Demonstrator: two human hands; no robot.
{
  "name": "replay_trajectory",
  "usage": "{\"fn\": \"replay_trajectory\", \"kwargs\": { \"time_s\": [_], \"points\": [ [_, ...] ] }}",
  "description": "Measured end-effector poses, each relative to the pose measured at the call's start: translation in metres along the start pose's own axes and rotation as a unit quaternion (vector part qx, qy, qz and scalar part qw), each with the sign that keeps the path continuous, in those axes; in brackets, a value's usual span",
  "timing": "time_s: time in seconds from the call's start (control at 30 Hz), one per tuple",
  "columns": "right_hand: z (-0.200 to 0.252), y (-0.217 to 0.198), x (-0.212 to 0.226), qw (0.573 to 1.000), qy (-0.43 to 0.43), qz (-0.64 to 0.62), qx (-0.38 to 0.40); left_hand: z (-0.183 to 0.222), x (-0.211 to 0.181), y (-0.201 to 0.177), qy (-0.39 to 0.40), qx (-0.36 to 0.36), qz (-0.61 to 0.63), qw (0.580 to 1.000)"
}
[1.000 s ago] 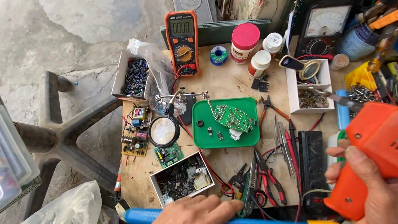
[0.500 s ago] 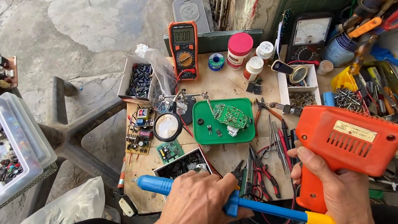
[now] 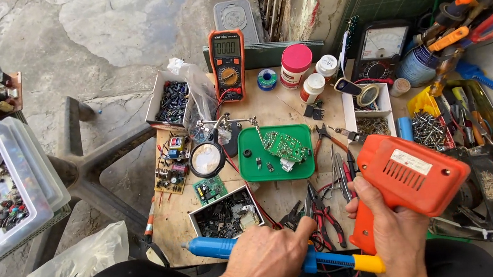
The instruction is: Soldering and desoldering electronic components on a circuit board using various tools.
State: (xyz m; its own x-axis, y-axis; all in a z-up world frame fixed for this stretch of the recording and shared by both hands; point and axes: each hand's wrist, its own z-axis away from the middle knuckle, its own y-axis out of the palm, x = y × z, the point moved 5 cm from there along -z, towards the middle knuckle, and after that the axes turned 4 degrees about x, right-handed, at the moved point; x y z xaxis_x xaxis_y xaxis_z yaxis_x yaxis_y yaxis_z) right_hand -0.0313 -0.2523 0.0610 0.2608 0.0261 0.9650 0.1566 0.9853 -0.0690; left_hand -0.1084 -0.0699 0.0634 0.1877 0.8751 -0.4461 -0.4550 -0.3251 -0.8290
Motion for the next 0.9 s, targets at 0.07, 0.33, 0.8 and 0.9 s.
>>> {"fn": "replay_trajectory", "kwargs": {
  "time_s": [0.07,0.33,0.8,0.9],
  "points": [
    [0.0,0.008,0.001,0.999,0.002,0.036,-0.001,-0.009,-0.004,0.001,0.012,0.001,-0.001,1.0],
    [-0.002,0.027,0.002,0.999,-0.017,0.03,0.006,-0.021,-0.006,0.007,0.023,0.0,0.031,0.999],
    [-0.034,0.0,-0.044,0.996,-0.031,0.07,0.051,0.026,0.069,-0.04,-0.302,-0.218,0.495,0.785],
    [-0.029,0.012,-0.065,0.989,0.006,0.141,0.055,-0.009,0.08,-0.055,-0.101,-0.42,0.584,0.687]
  ]
}}
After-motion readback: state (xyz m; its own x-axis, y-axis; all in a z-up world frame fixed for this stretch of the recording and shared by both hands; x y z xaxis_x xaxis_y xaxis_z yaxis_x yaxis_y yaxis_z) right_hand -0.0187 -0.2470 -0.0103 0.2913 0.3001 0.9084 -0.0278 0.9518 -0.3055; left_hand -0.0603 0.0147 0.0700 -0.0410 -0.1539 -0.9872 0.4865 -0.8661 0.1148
